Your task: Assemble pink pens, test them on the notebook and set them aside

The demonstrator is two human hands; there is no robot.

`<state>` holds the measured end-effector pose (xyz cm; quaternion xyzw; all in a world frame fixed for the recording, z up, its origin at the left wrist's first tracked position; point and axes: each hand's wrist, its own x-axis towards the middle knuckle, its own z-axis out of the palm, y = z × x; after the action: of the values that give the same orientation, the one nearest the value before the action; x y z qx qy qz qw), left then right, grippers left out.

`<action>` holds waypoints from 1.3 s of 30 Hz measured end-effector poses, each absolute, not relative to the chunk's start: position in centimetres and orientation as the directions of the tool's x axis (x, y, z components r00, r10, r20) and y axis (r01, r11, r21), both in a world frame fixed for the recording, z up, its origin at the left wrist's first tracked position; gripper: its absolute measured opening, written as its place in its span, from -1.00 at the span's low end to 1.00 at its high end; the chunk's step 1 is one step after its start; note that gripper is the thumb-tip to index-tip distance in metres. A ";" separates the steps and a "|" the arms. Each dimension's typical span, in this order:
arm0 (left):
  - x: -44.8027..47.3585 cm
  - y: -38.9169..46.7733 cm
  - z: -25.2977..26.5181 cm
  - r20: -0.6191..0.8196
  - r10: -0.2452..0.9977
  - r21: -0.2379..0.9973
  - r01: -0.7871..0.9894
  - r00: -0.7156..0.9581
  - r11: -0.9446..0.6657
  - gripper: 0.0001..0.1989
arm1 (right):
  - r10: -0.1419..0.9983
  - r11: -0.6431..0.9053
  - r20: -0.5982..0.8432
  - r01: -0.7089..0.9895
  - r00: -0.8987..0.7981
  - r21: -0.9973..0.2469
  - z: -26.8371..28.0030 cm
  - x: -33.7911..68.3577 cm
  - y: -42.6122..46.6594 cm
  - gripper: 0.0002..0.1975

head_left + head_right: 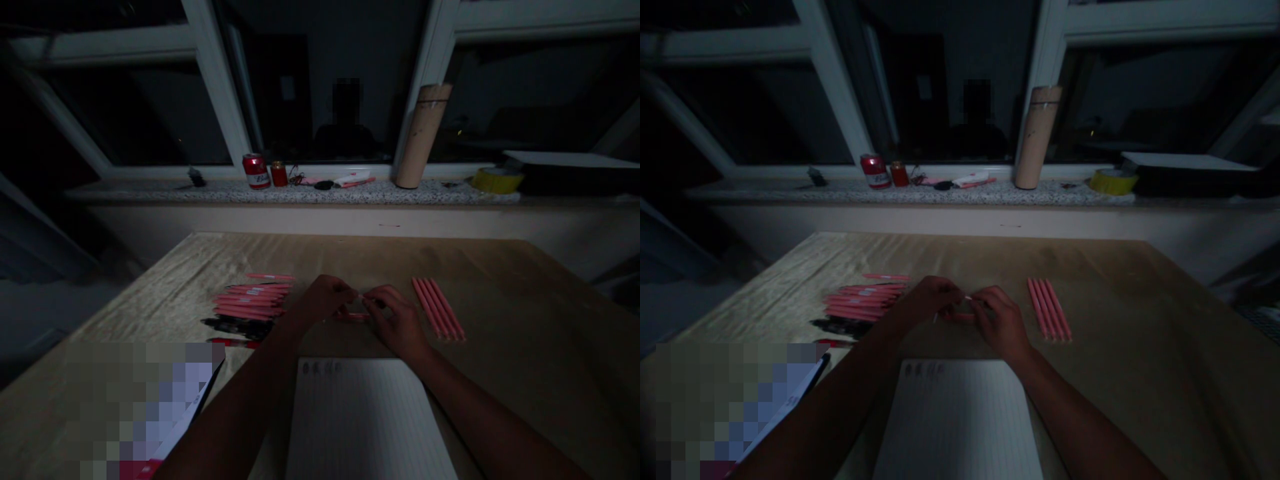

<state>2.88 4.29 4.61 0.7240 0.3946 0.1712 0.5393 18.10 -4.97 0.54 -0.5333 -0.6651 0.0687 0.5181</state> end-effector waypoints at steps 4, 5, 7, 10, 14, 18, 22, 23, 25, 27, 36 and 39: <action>2.7 4.4 4.6 -0.146 0.742 0.913 0.379 0.654 -0.154 -0.79 | 0.794 0.402 0.599 0.646 0.107 -0.648 0.5 18.2 -4.9 -0.85; 2.7 4.4 4.6 -0.145 0.738 0.914 0.375 0.659 -0.156 -0.78 | 0.795 0.400 0.597 0.648 0.106 -0.648 0.5 18.2 -4.9 -0.85; 2.6 4.4 4.6 -0.146 0.733 0.914 0.374 0.665 -0.157 -0.77 | 0.798 0.402 0.595 0.649 0.098 -0.646 0.6 18.1 -4.9 -0.85; 2.5 4.4 4.8 -0.134 0.721 0.910 0.373 0.680 -0.182 -0.78 | 0.799 0.409 0.595 0.650 0.083 -0.640 0.6 18.2 -4.9 -0.86; 2.5 4.4 4.8 -0.126 0.726 0.905 0.379 0.676 -0.195 -0.76 | 0.800 0.408 0.595 0.654 0.079 -0.636 0.6 18.2 -4.9 -0.85; 2.4 4.7 4.4 -0.087 0.758 0.890 0.392 0.646 -0.232 -0.77 | 0.811 0.399 0.580 0.656 0.074 -0.641 0.4 18.3 -4.7 -0.82; 2.2 5.4 3.8 -0.029 0.788 0.861 0.416 0.615 -0.294 -0.81 | 0.824 0.366 0.561 0.679 0.082 -0.636 0.3 18.6 -4.4 -0.82; 2.2 5.5 3.7 -0.020 0.800 0.852 0.429 0.600 -0.300 -0.81 | 0.829 0.350 0.552 0.688 0.088 -0.635 0.2 18.7 -4.4 -0.82; 2.1 5.7 3.3 0.007 0.820 0.825 0.460 0.572 -0.328 -0.83 | 0.843 0.321 0.531 0.707 0.091 -0.630 0.1 19.0 -4.2 -0.82; 2.1 5.7 3.0 0.044 0.830 0.785 0.495 0.556 -0.373 -0.85 | 0.856 0.299 0.511 0.729 0.081 -0.616 0.0 19.2 -4.0 -0.83; 2.3 4.9 2.1 0.214 0.824 0.559 0.626 0.525 -0.544 -0.92 | 0.898 0.235 0.440 0.858 -0.011 -0.457 -0.9 19.7 -3.1 -0.85; 2.1 4.9 1.8 0.251 0.822 0.533 0.636 0.511 -0.558 -0.93 | 0.900 0.220 0.436 0.880 -0.016 -0.421 -1.2 19.8 -3.0 -0.84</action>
<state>2.13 4.90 1.77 0.8481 0.4298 0.2446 0.1901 19.79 -2.98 -1.23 -0.6242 -0.7127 0.0156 0.3196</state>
